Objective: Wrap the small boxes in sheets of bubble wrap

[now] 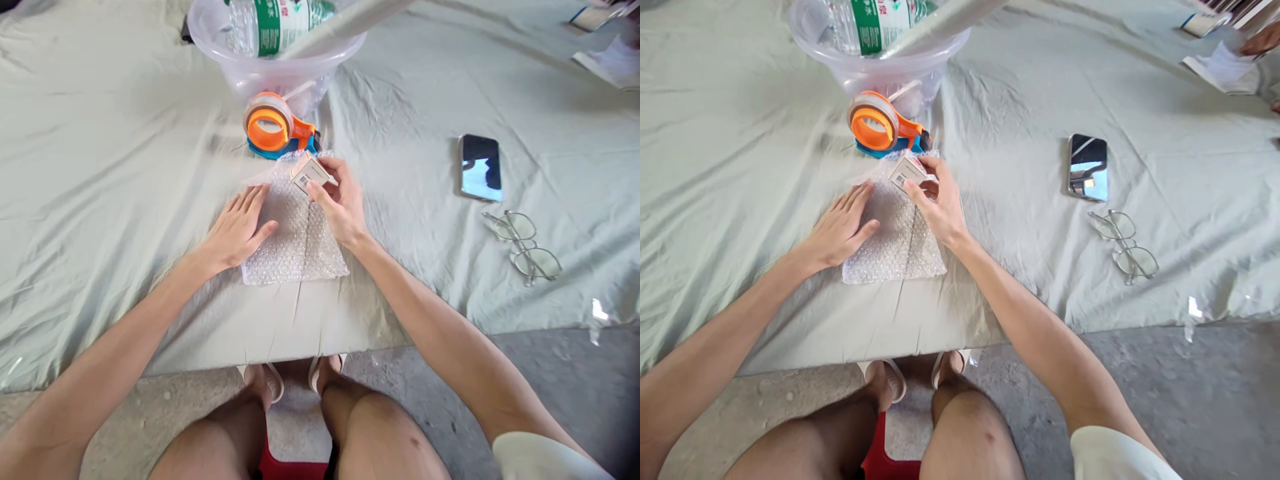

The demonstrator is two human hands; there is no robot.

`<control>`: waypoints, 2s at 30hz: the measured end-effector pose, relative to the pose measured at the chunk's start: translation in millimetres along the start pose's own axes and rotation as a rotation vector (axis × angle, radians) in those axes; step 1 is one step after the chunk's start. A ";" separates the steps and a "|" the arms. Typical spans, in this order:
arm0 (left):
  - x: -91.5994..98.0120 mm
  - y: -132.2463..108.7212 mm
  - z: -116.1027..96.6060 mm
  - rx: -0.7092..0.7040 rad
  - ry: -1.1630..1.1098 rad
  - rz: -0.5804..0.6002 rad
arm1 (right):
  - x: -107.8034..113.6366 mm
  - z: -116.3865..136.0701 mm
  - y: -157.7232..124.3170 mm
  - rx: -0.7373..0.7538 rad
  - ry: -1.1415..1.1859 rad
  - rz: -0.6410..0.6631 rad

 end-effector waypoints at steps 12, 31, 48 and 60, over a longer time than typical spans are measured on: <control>9.9 0.1 -1.2 0.091 0.102 -0.070 | -2.8 13.0 -2.0 0.190 -0.202 0.184; 6.3 -0.9 9.3 0.103 0.050 -0.031 | 57.3 -28.1 -2.5 0.073 -0.711 -0.452; 23.3 -6.5 3.6 -0.023 0.129 -0.002 | 14.1 2.9 -5.5 0.096 -0.641 0.301; 10.0 0.5 23.4 0.014 0.099 0.081 | 9.3 10.5 -11.2 -0.009 -0.749 0.309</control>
Point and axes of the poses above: each hand's wrist, its own y-axis towards the middle knuckle, its own x-axis out of the back of the hand, z = x × y, the point moved 3 cm from there along y, towards the middle knuckle, and after that the axes turned 11 degrees about z, right-handed, at the moved point
